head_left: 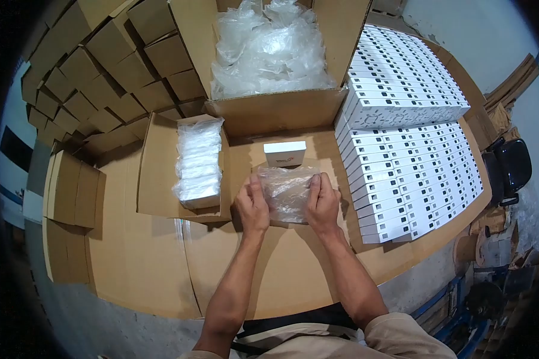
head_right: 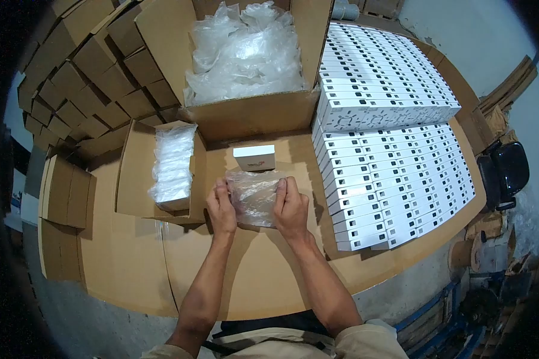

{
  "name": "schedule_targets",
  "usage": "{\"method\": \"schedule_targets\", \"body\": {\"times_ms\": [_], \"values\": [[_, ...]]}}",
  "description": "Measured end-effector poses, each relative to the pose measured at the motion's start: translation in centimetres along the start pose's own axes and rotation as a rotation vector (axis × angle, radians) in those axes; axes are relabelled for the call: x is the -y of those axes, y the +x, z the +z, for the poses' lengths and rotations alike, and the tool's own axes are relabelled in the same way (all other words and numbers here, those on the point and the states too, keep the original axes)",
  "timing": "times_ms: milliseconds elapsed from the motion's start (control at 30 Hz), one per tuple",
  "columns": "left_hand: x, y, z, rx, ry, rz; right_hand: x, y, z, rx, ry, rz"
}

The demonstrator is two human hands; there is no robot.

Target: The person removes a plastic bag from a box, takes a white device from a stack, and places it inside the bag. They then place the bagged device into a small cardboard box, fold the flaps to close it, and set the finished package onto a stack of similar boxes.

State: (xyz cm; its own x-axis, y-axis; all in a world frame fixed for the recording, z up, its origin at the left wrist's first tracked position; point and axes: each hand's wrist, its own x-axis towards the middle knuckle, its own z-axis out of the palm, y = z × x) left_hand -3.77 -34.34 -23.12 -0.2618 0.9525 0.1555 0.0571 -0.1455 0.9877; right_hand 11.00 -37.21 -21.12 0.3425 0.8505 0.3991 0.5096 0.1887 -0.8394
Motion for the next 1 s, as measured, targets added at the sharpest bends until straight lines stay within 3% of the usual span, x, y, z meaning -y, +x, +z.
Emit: {"method": "schedule_targets", "body": {"times_ms": [133, 300, 633, 733, 900, 1000], "values": [[-0.6, -0.5, 0.7, 0.047, 0.156, 0.065, -0.2, -0.1, 0.3, -0.009, 0.012, -0.092], [-1.1, -0.1, 1.0, -0.033, 0.172, 0.166, 0.3, 0.1, 0.1, 0.015, 0.059, -0.032], [-1.7, -0.2, 0.9, -0.030, 0.215, 0.226, 1.4, -0.3, 0.5, 0.084, 0.138, 0.132], [-1.5, 0.1, 0.5, 0.009, 0.271, 0.261, 0.7, -0.2, 0.4, 0.051, 0.076, 0.094], [-0.7, 0.5, 0.1, 0.075, 0.264, 0.228, 0.3, 0.1, 0.1, -0.027, 0.073, 0.045], [-0.5, 0.5, -0.2, 0.240, -0.115, -0.127, 0.4, 0.1, 0.2, -0.077, 0.110, 0.055]]}}
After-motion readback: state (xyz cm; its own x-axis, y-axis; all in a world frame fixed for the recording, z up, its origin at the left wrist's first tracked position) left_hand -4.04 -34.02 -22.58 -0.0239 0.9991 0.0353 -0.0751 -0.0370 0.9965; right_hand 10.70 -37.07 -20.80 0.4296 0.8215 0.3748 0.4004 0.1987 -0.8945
